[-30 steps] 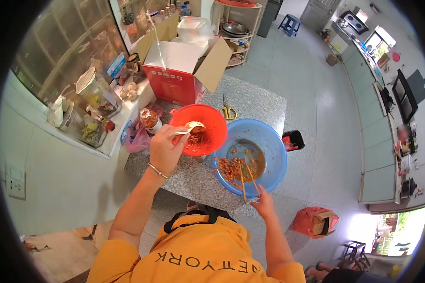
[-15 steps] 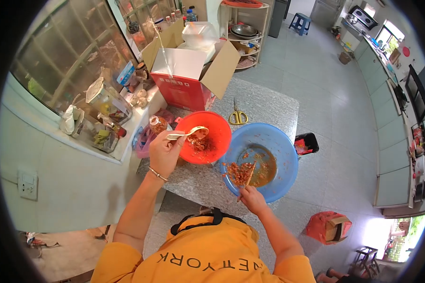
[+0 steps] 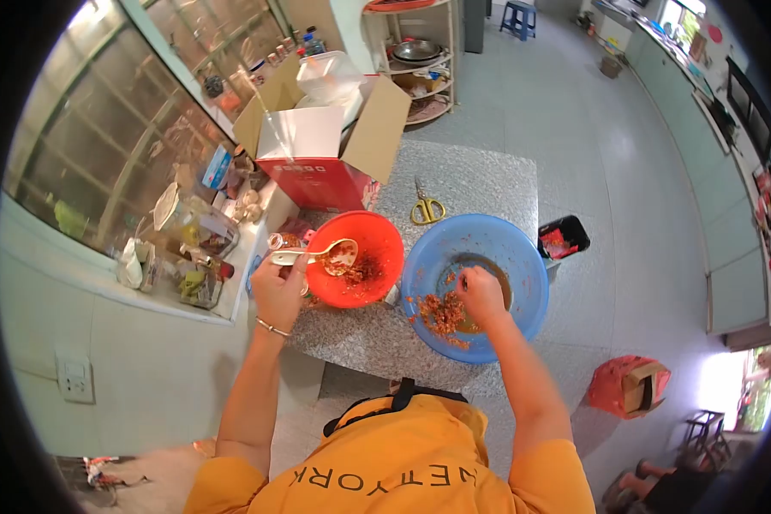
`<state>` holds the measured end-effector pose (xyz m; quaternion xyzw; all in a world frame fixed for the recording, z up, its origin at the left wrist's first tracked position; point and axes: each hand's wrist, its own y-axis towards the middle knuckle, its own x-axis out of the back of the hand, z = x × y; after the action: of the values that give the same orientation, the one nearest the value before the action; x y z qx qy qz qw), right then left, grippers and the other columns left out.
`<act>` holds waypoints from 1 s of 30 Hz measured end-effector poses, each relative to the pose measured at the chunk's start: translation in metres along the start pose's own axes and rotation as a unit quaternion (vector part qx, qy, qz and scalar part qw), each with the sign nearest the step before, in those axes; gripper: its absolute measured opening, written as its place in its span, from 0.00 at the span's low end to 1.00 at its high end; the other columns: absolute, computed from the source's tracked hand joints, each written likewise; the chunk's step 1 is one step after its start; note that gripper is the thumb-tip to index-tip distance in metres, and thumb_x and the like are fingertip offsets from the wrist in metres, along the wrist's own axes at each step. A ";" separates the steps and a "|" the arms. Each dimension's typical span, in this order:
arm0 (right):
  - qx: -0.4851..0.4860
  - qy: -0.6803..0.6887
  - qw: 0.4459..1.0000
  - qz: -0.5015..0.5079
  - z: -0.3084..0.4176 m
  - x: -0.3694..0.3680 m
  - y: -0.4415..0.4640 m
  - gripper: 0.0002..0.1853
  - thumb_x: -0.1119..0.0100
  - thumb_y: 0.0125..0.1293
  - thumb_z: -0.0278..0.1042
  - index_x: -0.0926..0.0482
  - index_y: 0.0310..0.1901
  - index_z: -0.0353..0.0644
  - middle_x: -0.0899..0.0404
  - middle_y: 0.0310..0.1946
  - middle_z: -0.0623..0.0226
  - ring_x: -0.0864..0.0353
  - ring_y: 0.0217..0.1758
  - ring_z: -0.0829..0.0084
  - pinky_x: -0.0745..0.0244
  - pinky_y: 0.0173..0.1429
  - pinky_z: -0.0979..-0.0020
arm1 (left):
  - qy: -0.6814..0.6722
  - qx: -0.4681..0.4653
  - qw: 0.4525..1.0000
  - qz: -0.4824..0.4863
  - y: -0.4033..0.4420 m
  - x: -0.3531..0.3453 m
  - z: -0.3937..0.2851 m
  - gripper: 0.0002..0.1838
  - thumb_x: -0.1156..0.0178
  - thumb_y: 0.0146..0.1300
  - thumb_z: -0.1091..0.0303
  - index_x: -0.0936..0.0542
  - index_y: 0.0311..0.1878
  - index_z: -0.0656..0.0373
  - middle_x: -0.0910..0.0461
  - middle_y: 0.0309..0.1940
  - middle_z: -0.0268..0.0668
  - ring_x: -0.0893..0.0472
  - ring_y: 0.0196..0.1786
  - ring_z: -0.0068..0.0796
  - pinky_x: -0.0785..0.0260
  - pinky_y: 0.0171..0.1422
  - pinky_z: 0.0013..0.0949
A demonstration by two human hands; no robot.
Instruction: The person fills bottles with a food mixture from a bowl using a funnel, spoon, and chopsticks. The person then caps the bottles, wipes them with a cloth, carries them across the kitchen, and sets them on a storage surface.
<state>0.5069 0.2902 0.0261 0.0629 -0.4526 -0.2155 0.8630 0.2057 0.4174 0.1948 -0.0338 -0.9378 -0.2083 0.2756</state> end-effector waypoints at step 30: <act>-0.032 0.504 0.862 -0.051 0.159 0.117 0.017 0.09 0.47 0.70 0.31 0.21 0.35 0.35 0.23 0.37 0.63 0.24 0.41 0.73 0.28 0.45 0.71 | -0.113 0.061 0.991 -0.048 0.002 0.004 0.007 0.11 0.37 0.64 0.64 0.19 0.31 0.63 0.21 0.21 0.28 0.27 0.24 0.14 0.36 0.28 0.24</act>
<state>0.4421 0.2694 0.2121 0.1584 0.0549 -0.2130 0.9626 0.1993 0.4222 0.1928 0.0045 -0.9744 -0.1583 0.1596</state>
